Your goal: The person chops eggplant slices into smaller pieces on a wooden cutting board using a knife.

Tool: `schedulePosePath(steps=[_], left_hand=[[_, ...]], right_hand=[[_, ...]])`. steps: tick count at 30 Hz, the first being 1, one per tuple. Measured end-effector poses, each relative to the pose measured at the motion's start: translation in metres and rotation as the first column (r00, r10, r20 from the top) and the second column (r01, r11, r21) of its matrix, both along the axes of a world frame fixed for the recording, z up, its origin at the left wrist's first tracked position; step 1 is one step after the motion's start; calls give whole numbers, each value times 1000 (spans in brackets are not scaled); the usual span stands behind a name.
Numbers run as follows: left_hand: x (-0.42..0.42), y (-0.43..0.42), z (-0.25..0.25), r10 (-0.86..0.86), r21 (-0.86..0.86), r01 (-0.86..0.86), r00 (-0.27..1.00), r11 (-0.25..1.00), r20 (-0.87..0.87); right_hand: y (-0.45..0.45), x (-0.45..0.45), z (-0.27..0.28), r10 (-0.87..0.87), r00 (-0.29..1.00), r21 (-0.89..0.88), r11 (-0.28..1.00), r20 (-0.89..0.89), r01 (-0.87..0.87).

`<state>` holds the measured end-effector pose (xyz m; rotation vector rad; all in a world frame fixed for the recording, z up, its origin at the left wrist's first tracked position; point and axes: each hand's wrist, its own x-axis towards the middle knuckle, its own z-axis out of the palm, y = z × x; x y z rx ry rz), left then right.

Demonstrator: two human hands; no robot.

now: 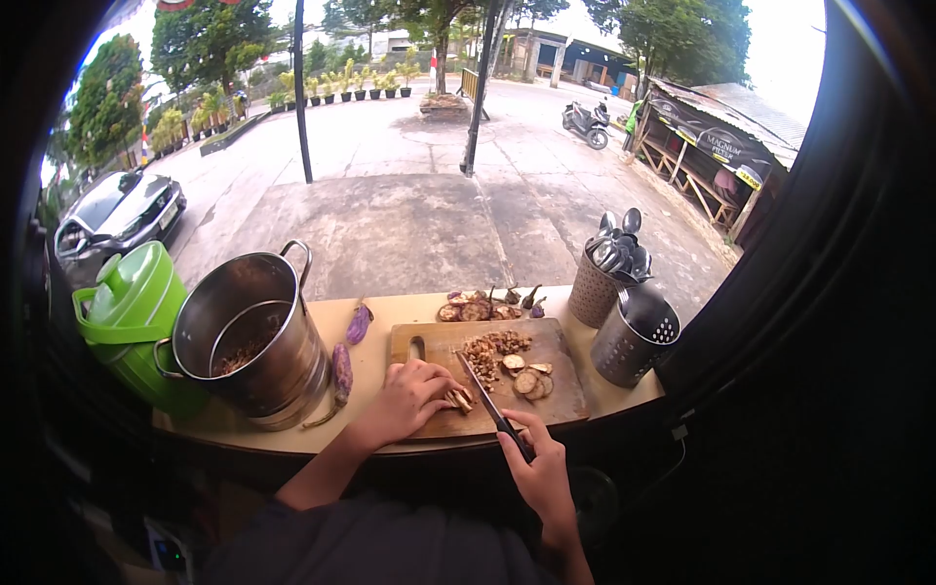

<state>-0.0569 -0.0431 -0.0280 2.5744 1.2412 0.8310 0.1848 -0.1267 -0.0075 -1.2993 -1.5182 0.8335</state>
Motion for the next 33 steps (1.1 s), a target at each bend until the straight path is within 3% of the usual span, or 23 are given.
schedulePosePath(steps=[7, 12, 18, 21, 27, 33], left_hand=[[2, 0, 0, 33, 61, -32, 999, 998, -9], [-1, -6, 3, 81, 8, -80, 997, 997, -6], [2, -11, 3, 121, -8, -121, 991, 993, 59], [3, -16, 6, 153, -37, -151, 986, 988, 64], [4, -22, 2, 215, -41, -212, 974, 976, 78], [6, -24, 4, 233, -59, -229, 968, 972, 88]], right_hand=[[-10, 12, -8, 23, 999, -84, 996, -27, -25], [-15, 17, 10, 96, 979, -79, 993, 180, -83], [-7, 24, 16, 79, 957, -102, 993, 278, -53], [-4, 18, 12, 30, 966, -28, 999, 256, -23], [-5, 18, 15, 130, 958, -92, 990, 257, -109], [-5, 12, 19, 59, 963, -100, 994, 264, -33]])
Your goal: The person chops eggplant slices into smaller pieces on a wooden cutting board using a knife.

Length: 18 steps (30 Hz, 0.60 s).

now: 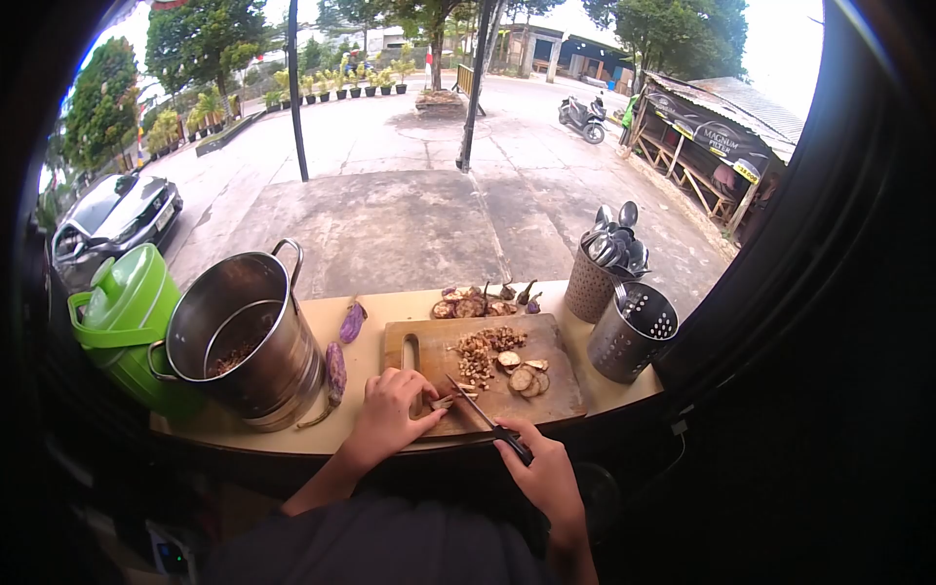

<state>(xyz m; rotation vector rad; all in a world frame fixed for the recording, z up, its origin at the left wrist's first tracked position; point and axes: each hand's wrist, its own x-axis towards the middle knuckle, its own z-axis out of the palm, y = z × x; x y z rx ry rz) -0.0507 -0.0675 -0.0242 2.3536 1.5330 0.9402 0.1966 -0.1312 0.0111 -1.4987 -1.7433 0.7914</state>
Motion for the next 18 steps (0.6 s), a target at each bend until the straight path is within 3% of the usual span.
schedulePosePath(steps=[4, 8, 10, 16, 18], left_hand=[[3, 1, -3, -14, 45, 12, 999, 999, 52], [5, 3, -9, -34, -25, 38, 990, 999, 140], [7, 2, -11, -32, -20, 36, 986, 999, 161], [9, 0, -15, 4, -14, 0, 965, 1000, 261], [9, 0, -17, 21, -28, -14, 964, 1000, 264]], right_hand=[[-4, -7, -6, 34, 998, 83, 996, -50, -29], [-5, -15, -10, 54, 998, 108, 993, -35, -49], [-3, -17, -19, 86, 996, 222, 972, -18, -80], [-15, -27, 7, 6, 1000, 72, 997, -15, -5], [-14, -26, -4, 25, 1000, 128, 992, -18, -22]])
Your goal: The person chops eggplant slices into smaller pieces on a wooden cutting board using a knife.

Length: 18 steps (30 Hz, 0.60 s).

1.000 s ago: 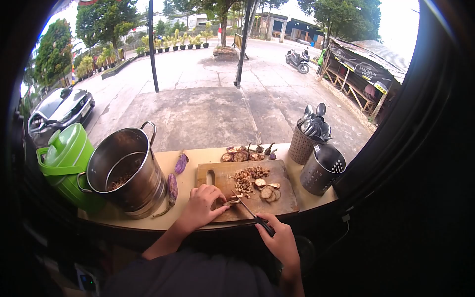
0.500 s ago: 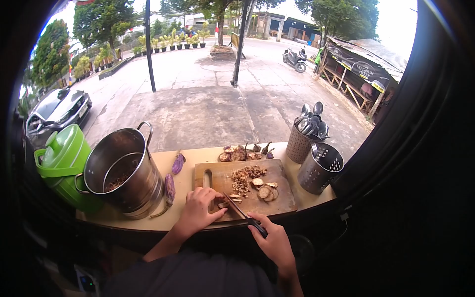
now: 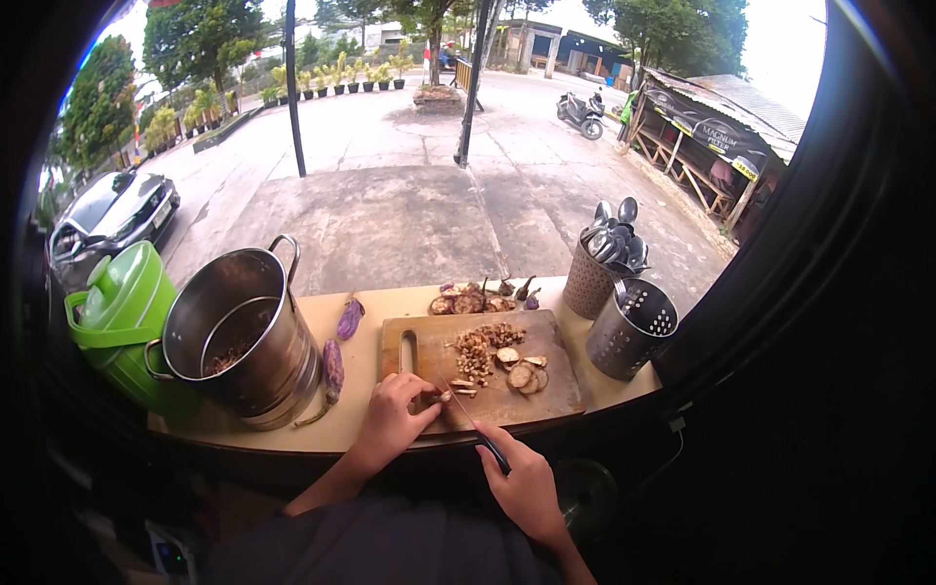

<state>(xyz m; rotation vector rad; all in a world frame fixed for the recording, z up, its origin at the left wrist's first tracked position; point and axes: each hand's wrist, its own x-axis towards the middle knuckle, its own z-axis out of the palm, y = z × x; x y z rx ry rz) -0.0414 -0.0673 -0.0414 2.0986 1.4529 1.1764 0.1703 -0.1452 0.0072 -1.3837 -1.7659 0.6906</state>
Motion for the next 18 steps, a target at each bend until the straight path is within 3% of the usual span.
schedulePosePath(steps=[7, 10, 18], left_hand=[[1, -2, 3, 32, -33, -31, 999, 999, 25], [1, -1, 1, 26, -21, -25, 999, 999, 39], [3, -2, 3, 35, -15, -34, 997, 999, 65]], right_hand=[[-4, -4, -6, 25, 999, 64, 998, 26, -26], [-5, -9, 2, 1, 998, -22, 1000, 69, 1], [21, -22, -7, -1, 997, 3, 1000, 77, 1]])
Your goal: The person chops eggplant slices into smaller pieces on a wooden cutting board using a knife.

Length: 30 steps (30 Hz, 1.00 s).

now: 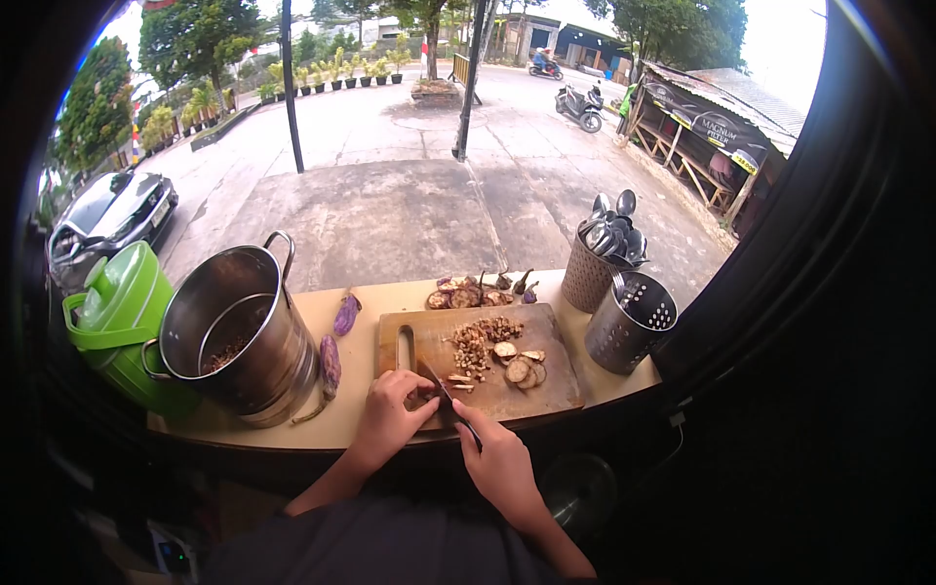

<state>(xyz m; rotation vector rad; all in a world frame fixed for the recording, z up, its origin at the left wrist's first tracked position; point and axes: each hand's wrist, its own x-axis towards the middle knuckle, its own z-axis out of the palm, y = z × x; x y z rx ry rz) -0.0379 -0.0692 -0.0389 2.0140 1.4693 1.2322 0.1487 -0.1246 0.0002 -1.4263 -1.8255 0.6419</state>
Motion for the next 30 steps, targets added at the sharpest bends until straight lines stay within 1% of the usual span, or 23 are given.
schedulePosePath(steps=[2, 4, 5, 7, 8, 10, 12, 13, 18, 21, 26, 28, 29, 30], left_hand=[[0, 0, -1, -4, 5, 4, 1000, 1000, -1], [-1, 0, -1, -7, 11, 8, 1000, 1000, -3], [-1, 0, 1, -18, 4, 18, 1000, 1000, 0], [-2, -1, 3, -27, -8, 27, 1000, 1000, 2], [-3, -2, 5, -31, -5, 31, 999, 1000, 6], [-4, -2, 3, -37, -3, 37, 999, 999, 9], [-5, -1, -2, -29, 45, 27, 998, 999, 48], [-5, -1, -2, -30, 44, 28, 998, 999, 48], [-5, -2, 1, -22, -28, 23, 999, 999, 42], [-4, 0, -1, -37, -2, 38, 998, 999, 49], [-5, -1, -2, -35, -18, 36, 998, 999, 58], [-5, 0, -3, -28, -17, 29, 998, 999, 58], [-5, 0, -4, -32, 2, 32, 998, 1000, 56], [-5, 0, -5, -35, 20, 34, 998, 999, 56]], right_hand=[[1, 1, 2, 6, 999, 3, 1000, -36, -5], [-1, 5, 11, -52, 995, -181, 983, -82, 36], [-3, 7, 11, -50, 995, -181, 983, -82, 34], [-9, 9, 7, -63, 994, -79, 995, -94, 56], [-12, 11, 3, -63, 993, -81, 995, -95, 55], [-16, 13, -3, -6, 996, 30, 1000, -94, 8], [-21, 11, 2, -1, 998, 27, 1000, -64, 2], [-24, 11, 5, 4, 999, 26, 1000, -34, -4], [-25, 7, 7, 1, 1000, 6, 1000, 3, -1], [-17, 3, 4, 10, 1000, 8, 1000, 19, -10], [2, -7, 3, 0, 999, -15, 1000, 36, 1], [4, -7, -2, -1, 999, 64, 998, 52, -3], [4, -6, -2, 1, 999, 65, 998, 51, -4], [3, -3, -1, -10, 1000, 13, 1000, -14, 10]])
